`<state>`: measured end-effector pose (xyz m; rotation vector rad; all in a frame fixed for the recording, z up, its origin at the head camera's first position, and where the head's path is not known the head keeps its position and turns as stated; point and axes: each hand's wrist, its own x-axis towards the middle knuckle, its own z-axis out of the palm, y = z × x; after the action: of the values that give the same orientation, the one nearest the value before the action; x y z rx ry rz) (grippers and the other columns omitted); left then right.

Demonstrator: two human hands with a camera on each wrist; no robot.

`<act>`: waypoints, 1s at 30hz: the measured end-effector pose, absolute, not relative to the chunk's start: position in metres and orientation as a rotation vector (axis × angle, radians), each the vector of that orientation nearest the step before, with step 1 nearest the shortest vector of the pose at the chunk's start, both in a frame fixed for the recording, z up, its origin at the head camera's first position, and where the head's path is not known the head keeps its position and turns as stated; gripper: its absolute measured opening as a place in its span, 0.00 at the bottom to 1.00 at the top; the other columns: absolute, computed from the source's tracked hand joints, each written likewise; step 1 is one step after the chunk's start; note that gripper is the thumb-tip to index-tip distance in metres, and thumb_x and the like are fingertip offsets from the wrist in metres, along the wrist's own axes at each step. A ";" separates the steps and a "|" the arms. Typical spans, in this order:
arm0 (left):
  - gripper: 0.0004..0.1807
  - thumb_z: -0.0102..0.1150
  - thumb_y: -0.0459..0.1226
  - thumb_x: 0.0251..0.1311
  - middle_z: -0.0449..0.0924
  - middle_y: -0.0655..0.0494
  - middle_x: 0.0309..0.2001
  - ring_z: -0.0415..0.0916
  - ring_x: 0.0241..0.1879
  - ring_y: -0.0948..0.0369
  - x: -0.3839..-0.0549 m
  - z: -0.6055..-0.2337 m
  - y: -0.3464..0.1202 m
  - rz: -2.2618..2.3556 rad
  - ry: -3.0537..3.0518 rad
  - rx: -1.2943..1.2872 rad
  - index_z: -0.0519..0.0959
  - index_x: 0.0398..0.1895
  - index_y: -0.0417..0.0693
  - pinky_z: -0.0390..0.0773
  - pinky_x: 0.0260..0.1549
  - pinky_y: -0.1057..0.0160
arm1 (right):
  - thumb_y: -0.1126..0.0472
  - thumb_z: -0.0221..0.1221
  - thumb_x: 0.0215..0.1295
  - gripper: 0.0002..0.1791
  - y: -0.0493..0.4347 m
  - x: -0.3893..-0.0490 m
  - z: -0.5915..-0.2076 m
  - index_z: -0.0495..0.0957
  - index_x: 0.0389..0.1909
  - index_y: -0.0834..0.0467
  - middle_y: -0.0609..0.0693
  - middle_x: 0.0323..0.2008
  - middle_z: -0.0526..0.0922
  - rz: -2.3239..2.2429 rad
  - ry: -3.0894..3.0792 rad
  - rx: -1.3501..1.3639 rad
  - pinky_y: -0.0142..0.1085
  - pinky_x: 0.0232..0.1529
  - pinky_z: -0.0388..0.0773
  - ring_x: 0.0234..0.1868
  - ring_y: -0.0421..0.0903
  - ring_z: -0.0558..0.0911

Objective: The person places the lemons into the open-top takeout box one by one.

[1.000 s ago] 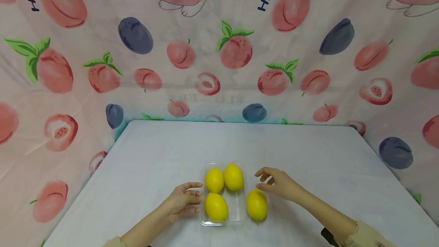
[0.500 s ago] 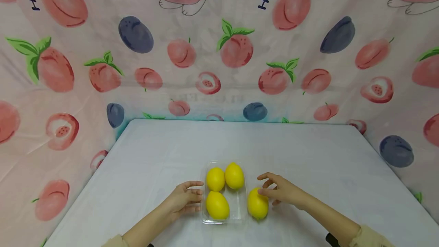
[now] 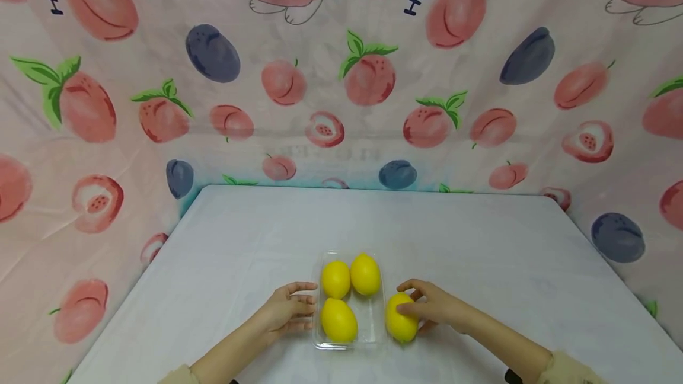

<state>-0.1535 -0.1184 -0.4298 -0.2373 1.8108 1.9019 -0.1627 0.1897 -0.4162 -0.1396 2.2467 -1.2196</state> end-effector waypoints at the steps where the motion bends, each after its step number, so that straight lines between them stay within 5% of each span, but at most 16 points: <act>1: 0.27 0.58 0.24 0.56 0.75 0.56 0.34 0.75 0.28 0.65 -0.153 -0.430 -0.118 1.904 1.809 -0.238 0.65 0.60 0.35 0.84 0.29 0.67 | 0.52 0.62 0.60 0.29 0.189 -0.163 -0.417 0.67 0.59 0.62 0.61 0.48 0.71 -1.218 2.245 -0.132 0.39 0.32 0.84 0.34 0.46 0.77; 10: 0.27 0.58 0.24 0.56 0.75 0.55 0.34 0.75 0.28 0.64 -0.152 -0.430 -0.118 1.901 1.814 -0.251 0.65 0.60 0.35 0.84 0.29 0.67 | 0.58 0.61 0.60 0.27 0.187 -0.161 -0.418 0.67 0.57 0.63 0.58 0.42 0.71 -1.261 2.213 -0.137 0.39 0.31 0.84 0.32 0.46 0.77; 30: 0.27 0.57 0.24 0.56 0.75 0.54 0.36 0.75 0.29 0.64 -0.155 -0.430 -0.117 1.890 1.819 -0.237 0.65 0.60 0.36 0.84 0.30 0.65 | 0.61 0.61 0.58 0.29 0.194 -0.165 -0.395 0.66 0.61 0.62 0.61 0.48 0.72 -1.307 2.251 -0.137 0.40 0.35 0.84 0.36 0.47 0.76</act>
<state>-0.1546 -0.1169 -0.4297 -0.2371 1.8192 1.8895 -0.1651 0.1936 -0.3949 -0.1371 2.2512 -1.3071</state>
